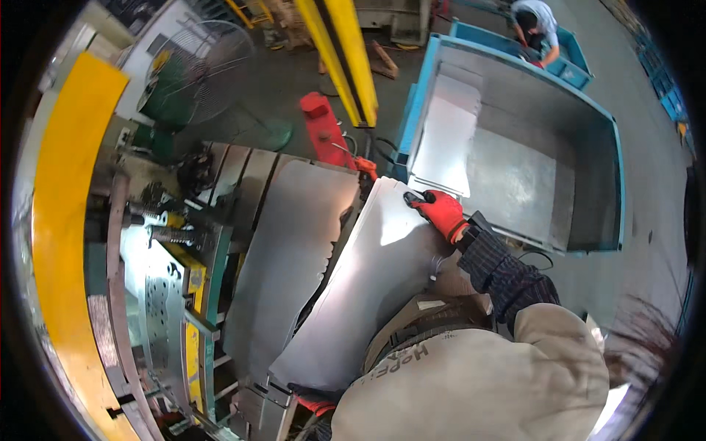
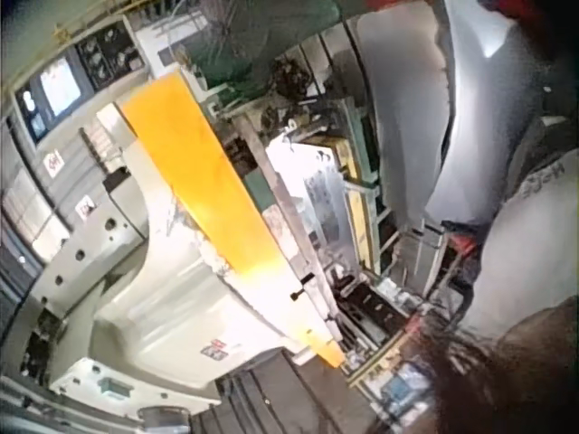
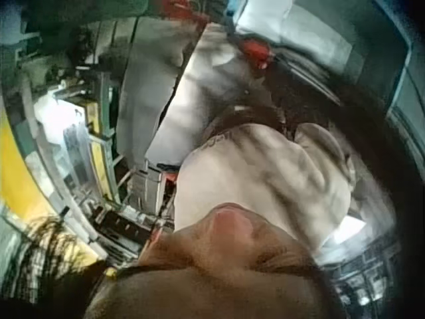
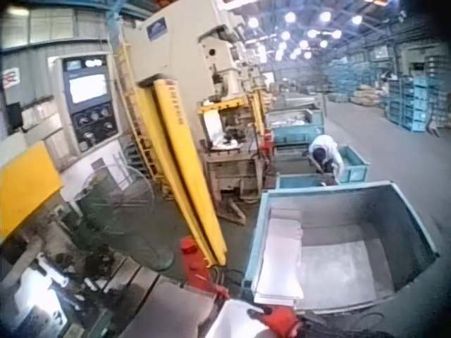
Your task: Using a large industrial press to stamp metal sheets and stacking the finished parts into a bin.
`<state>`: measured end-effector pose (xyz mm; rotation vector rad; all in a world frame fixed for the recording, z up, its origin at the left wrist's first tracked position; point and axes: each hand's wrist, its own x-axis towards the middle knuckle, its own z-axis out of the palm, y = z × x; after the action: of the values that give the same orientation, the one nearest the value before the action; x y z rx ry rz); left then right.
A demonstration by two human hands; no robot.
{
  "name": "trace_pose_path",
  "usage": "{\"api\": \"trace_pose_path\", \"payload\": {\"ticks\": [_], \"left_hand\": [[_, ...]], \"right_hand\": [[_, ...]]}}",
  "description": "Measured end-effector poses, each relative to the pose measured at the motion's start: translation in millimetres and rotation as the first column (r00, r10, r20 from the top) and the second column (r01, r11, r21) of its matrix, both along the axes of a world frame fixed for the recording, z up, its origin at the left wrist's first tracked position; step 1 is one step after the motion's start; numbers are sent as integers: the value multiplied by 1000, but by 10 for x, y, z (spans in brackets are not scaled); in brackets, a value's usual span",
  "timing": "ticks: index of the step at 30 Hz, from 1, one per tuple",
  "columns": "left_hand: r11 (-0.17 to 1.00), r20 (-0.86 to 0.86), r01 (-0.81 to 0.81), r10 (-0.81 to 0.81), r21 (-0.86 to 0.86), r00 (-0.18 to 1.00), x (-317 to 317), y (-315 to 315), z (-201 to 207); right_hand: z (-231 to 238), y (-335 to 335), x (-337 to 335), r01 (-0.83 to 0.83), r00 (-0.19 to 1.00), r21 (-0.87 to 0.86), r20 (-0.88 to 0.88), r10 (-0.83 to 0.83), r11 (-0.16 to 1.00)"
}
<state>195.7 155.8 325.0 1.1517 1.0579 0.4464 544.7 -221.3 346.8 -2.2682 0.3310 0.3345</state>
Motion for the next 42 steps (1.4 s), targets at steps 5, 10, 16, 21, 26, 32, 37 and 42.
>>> {"api": "trace_pose_path", "payload": {"ticks": [5,10,16,21,26,32,37,42], "left_hand": [[990,-3,-84,85,111,996,-6,141,-114],[969,53,-217,212,117,976,-105,172,-84],[896,110,-442,443,-38,890,124,184,34],[883,-248,-467,443,-43,861,-217,303,-258],[869,-252,-493,469,-38,847,-121,180,-44],[828,-260,-560,546,22,796,-517,191,-475],[871,-323,-487,443,-66,836,-145,198,41],[913,-381,-361,406,188,831,-2,350,119]], "right_hand": [[39,308,363,-136,989,5,-62,136,991],[-128,813,630,-245,968,135,98,233,960],[-285,879,681,-477,839,294,433,330,828],[-589,553,677,-605,511,-327,539,669,726],[-604,416,644,-457,883,172,202,423,872],[-398,456,505,-446,895,302,139,424,843],[-288,545,483,-364,929,325,63,364,873],[-260,682,621,-317,947,335,61,315,887]]}}
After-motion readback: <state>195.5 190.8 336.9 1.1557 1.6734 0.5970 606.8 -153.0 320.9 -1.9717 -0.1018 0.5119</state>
